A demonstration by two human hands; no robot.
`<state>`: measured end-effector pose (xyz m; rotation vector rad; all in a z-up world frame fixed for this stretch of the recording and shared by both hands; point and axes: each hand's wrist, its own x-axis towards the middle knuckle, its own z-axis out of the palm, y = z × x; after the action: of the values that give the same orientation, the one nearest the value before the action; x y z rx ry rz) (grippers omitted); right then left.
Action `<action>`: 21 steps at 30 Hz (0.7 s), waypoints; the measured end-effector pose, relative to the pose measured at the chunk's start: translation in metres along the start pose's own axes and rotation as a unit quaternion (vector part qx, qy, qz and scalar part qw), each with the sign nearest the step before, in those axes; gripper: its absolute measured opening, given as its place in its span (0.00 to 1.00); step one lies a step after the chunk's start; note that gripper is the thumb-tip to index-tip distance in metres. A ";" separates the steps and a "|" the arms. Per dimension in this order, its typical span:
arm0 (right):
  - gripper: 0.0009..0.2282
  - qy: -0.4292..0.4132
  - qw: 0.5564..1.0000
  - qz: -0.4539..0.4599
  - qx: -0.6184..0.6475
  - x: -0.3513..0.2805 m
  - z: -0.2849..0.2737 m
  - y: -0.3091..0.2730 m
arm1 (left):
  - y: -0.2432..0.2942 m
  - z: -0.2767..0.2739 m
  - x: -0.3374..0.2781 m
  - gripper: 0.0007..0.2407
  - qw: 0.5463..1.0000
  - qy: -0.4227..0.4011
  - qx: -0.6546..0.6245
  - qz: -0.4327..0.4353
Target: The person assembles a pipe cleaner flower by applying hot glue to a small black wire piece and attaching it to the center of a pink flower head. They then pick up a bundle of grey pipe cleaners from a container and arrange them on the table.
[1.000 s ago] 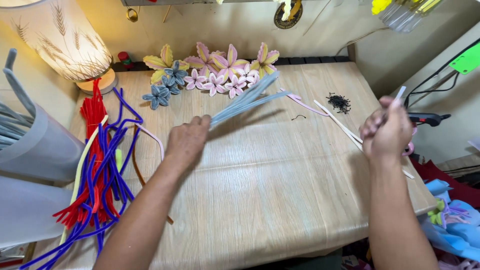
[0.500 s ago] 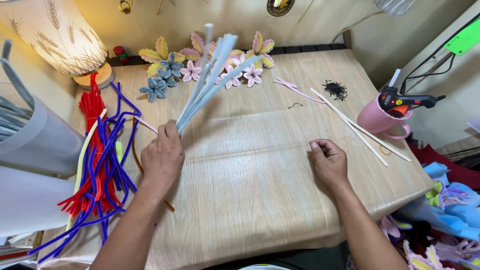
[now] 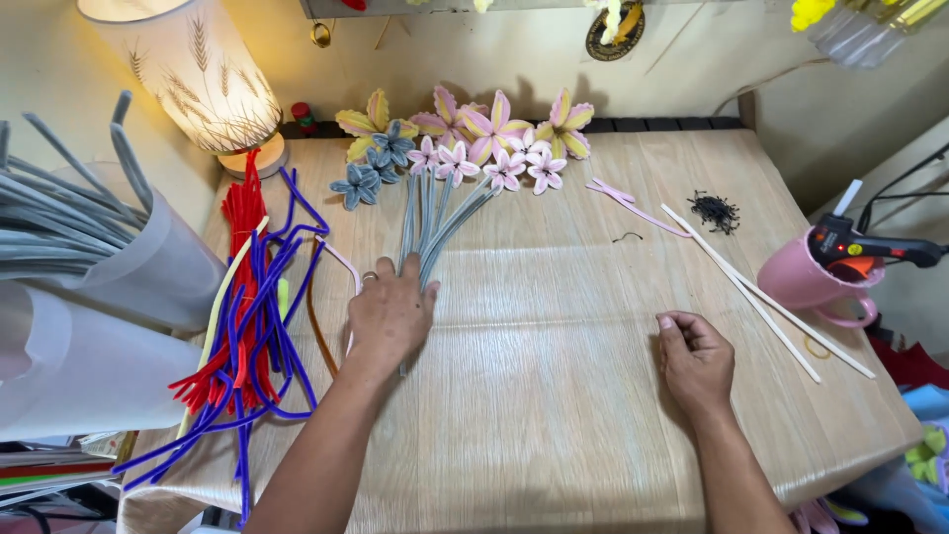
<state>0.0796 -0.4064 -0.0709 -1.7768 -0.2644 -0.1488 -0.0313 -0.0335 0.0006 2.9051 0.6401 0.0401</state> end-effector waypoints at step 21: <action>0.37 -0.249 0.902 0.150 0.319 -0.001 0.092 -0.087 | 0.088 -0.049 -0.043 0.19 0.894 -0.102 -0.415 0.139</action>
<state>0.0518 -0.2992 -0.0090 -1.1475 -0.3516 0.5676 -0.0373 -0.1225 0.0640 2.0967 0.1028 0.0321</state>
